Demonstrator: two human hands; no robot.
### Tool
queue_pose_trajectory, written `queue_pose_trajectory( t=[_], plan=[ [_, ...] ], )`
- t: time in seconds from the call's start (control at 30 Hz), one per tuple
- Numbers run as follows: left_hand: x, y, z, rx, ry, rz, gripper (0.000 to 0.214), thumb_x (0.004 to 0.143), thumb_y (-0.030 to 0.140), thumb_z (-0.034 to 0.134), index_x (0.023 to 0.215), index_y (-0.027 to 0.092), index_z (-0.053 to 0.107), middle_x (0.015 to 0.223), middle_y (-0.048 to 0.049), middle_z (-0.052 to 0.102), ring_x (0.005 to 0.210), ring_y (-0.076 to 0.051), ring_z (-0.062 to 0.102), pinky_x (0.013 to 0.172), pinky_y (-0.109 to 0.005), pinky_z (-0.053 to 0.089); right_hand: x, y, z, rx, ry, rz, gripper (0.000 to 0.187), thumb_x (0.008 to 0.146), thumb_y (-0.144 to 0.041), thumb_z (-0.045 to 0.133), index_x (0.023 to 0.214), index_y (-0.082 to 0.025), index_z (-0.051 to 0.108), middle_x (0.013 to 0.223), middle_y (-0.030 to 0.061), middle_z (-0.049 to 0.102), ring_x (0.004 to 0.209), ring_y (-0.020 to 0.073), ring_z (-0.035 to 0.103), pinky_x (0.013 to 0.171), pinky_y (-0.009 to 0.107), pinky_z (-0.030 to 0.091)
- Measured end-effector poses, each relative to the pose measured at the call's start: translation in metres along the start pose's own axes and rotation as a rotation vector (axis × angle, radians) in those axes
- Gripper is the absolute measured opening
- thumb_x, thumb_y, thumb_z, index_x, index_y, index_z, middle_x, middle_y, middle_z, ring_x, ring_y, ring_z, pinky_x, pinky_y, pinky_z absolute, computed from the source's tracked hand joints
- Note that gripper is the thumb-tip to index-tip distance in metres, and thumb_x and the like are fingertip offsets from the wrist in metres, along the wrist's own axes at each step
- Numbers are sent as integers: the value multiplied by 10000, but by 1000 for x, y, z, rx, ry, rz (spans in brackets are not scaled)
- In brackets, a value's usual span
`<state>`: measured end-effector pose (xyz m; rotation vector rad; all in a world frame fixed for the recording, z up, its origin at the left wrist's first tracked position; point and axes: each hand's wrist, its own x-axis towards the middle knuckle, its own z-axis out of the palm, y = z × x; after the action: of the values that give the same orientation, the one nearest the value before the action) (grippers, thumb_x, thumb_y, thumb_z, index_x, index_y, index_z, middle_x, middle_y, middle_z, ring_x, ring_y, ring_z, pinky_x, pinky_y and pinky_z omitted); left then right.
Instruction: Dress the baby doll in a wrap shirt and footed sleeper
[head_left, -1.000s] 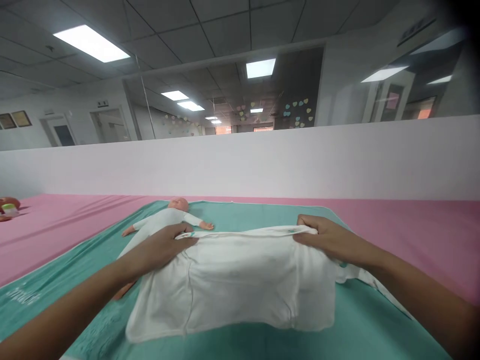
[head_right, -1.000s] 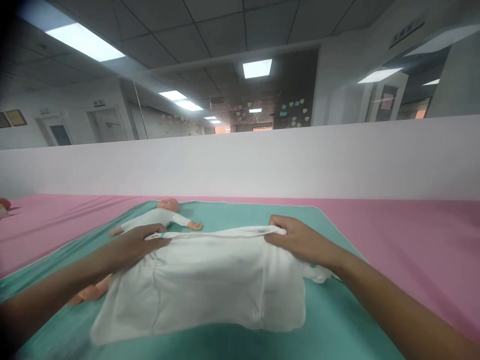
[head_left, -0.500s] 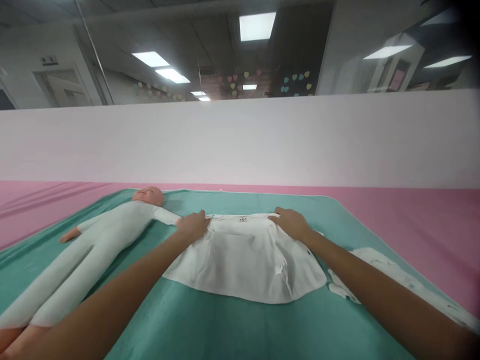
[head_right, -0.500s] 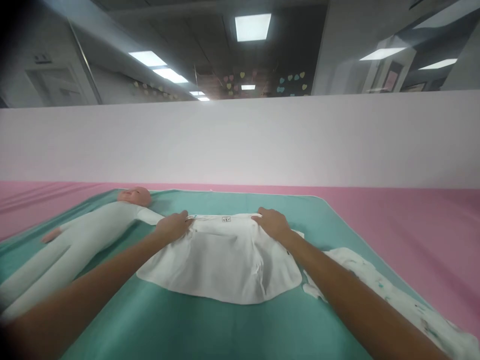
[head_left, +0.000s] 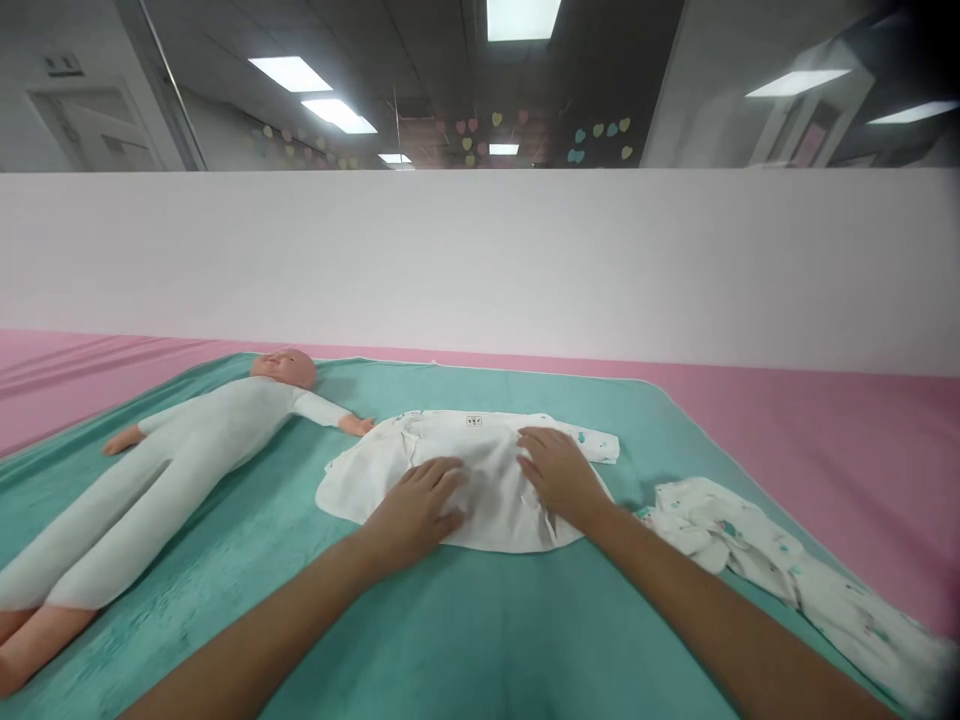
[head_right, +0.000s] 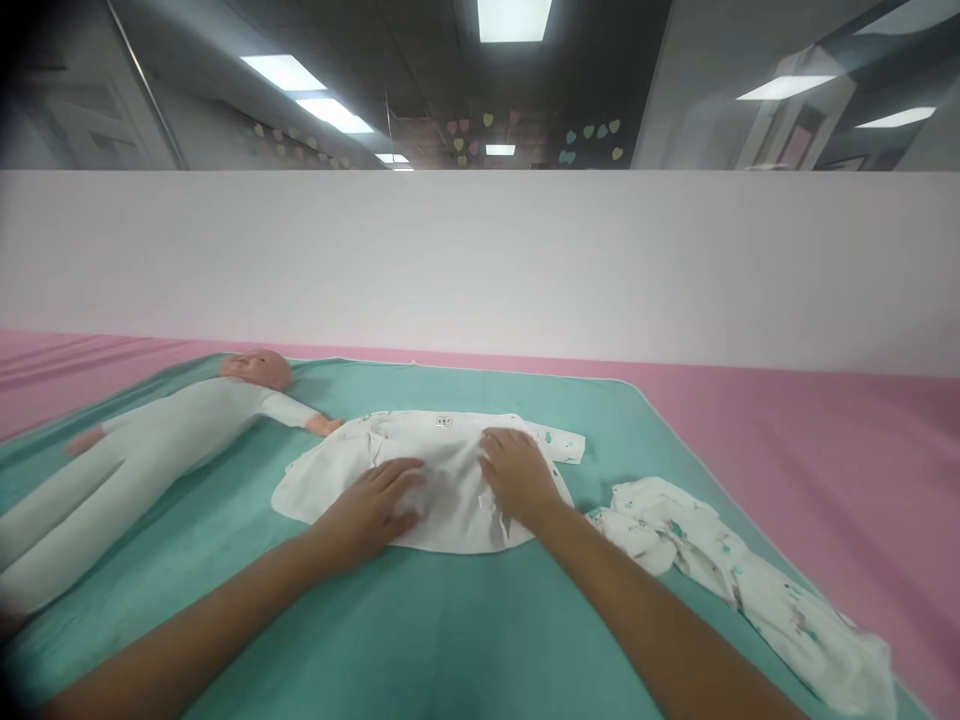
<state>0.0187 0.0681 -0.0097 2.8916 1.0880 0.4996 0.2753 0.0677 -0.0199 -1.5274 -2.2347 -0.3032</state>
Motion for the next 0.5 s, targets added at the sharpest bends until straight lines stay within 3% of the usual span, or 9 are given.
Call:
queue_pose_trajectory(
  t=[0.13,0.23,0.33,0.43,0.5],
  plan=[
    [-47,-2,-14,-85,-89,30,418,860,406,489,1254,282,427,1374,-33,397,1246,-218,361,1015,-367,343,-59,-18,-16,199,-149,-33,419,914,-453,375,1275,-252,444,1379,42,403,1269,223,338,1056,403,261],
    [-57,-9,-19,-5,-45,-5,342,899,352,423,1229,271,456,1301,-40,467,1183,-212,421,971,-363,367,-88,-8,-29,205,-211,10,534,873,-521,426,1346,-282,362,1430,38,329,1293,248,308,1036,422,300],
    [-52,-10,-16,151,-17,17,276,920,242,350,1129,229,530,1137,-57,558,1050,-210,502,903,-372,384,-94,0,-35,117,-133,37,403,908,-413,408,1285,-274,443,1341,50,447,1208,239,413,993,416,342],
    [-46,-7,-12,276,-36,39,296,902,150,320,1030,206,580,968,-63,585,906,-206,538,794,-356,403,-86,-3,-34,0,-92,-29,278,925,-226,355,1097,-238,574,1087,60,597,997,212,534,873,381,401],
    [-45,-4,-13,301,-36,22,304,900,152,310,993,201,596,901,-63,584,846,-207,541,737,-346,404,-81,-9,-33,-64,-86,-75,268,910,-157,345,978,-210,599,941,61,607,885,201,543,799,355,405]
  ],
)
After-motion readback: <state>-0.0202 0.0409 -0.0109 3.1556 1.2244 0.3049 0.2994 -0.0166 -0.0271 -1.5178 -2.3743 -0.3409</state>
